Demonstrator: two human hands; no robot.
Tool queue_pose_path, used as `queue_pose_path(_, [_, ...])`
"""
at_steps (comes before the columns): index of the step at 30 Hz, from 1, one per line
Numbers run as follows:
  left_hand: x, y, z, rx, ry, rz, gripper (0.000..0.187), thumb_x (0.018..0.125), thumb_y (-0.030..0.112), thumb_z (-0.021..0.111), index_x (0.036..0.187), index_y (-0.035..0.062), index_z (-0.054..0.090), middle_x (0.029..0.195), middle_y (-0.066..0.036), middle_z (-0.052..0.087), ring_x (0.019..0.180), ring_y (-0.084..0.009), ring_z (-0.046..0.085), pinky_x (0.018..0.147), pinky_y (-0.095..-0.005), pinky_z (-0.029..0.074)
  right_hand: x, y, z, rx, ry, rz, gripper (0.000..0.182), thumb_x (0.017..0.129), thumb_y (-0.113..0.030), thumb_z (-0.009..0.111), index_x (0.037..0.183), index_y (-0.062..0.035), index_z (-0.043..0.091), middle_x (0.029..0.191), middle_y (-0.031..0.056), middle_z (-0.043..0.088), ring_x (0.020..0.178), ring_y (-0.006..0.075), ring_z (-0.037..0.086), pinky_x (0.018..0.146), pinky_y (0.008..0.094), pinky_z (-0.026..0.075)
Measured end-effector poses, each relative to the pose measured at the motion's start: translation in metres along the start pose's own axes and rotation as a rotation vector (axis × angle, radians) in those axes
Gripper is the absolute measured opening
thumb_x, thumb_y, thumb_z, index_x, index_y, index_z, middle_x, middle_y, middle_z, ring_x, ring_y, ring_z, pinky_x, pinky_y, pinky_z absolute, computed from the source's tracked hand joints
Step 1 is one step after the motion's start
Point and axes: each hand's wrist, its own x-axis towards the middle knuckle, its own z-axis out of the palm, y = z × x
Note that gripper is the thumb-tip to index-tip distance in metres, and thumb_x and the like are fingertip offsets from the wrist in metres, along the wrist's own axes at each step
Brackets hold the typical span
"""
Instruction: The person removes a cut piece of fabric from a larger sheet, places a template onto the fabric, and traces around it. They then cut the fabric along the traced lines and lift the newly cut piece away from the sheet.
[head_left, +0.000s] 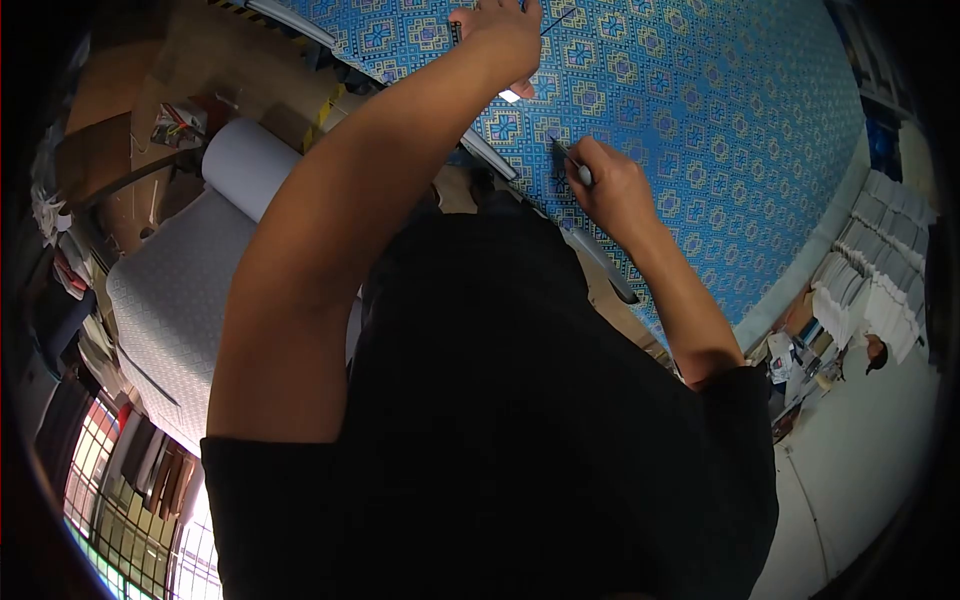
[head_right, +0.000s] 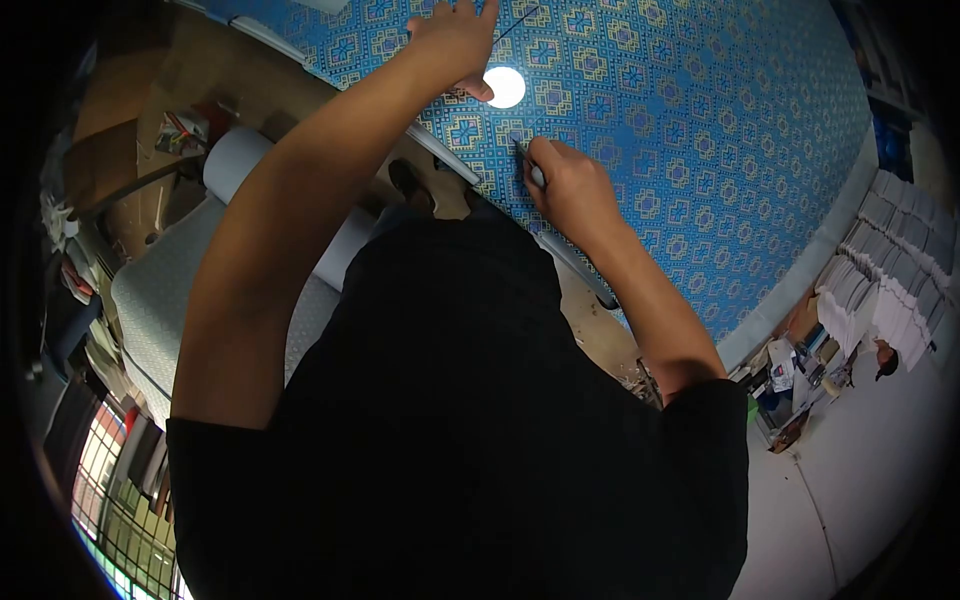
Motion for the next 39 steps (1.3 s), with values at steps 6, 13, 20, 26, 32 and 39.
queue_pose_path(6, [0.003,-0.005,0.002,-0.007,-0.015,0.033,0.089,0.073,0.028,0.091,0.148,0.0086,0.046,0.134,-0.016,0.06,0.121,-0.0348,0.061,0.092,-0.0477,0.055,0.004,-0.009,0.002,-0.063,0.001,0.057,0.017,0.086,-0.002,0.072,0.093,-0.0056,0.057,0.088,0.0158,0.069,0.074,0.0388,0.069,0.062,0.0447,0.054])
queue_pose_path(13, [0.01,-0.007,0.007,-0.006,-0.051,0.082,0.089,0.073,0.027,0.091,0.148,0.0081,0.046,0.133,-0.016,0.061,0.12,-0.0349,0.062,0.091,-0.0475,0.055,0.004,-0.01,0.022,0.013,0.118,0.052,0.017,0.088,-0.003,0.073,0.094,-0.004,0.057,0.085,0.018,0.069,0.075,0.0399,0.069,0.062,0.045,0.054])
queue_pose_path(20, [0.002,-0.009,0.002,0.033,-0.096,0.152,0.089,0.073,0.026,0.091,0.148,0.0076,0.045,0.131,-0.016,0.062,0.119,-0.035,0.062,0.09,-0.0473,0.055,0.044,-0.024,0.044,0.039,0.206,0.008,0.018,0.087,-0.003,0.073,0.095,-0.0045,0.057,0.088,0.0175,0.069,0.076,0.0393,0.068,0.063,0.0457,0.053])
queue_pose_path(26, [0.003,-0.028,-0.007,0.068,-0.111,0.202,0.089,0.073,0.025,0.091,0.147,0.0072,0.045,0.13,-0.016,0.062,0.118,-0.0351,0.063,0.089,-0.0471,0.056,0.061,-0.032,0.046,0.026,0.196,0.012,0.018,0.087,-0.003,0.072,0.095,-0.0044,0.056,0.088,0.017,0.069,0.077,0.0388,0.068,0.064,0.0457,0.053])
queue_pose_path(32, [-0.008,-0.036,-0.021,0.102,-0.115,0.267,0.089,0.073,0.025,0.091,0.147,0.0068,0.045,0.128,-0.016,0.063,0.117,-0.0352,0.064,0.088,-0.0469,0.056,0.084,-0.039,0.057,0.054,0.172,0.028,0.022,0.085,-0.004,0.072,0.101,-0.0036,0.056,0.09,0.0182,0.07,0.082,0.0402,0.068,0.068,0.0479,0.054])
queue_pose_path(39, [-0.004,-0.063,-0.032,0.143,-0.121,0.305,0.089,0.074,0.024,0.091,0.147,0.0063,0.045,0.126,-0.016,0.064,0.115,-0.0353,0.065,0.087,-0.0467,0.057,0.108,-0.056,0.062,0.036,0.172,0.03,0.024,0.084,-0.006,0.069,0.104,-0.003,0.056,0.092,0.0215,0.069,0.088,0.0426,0.068,0.073,0.0514,0.054])
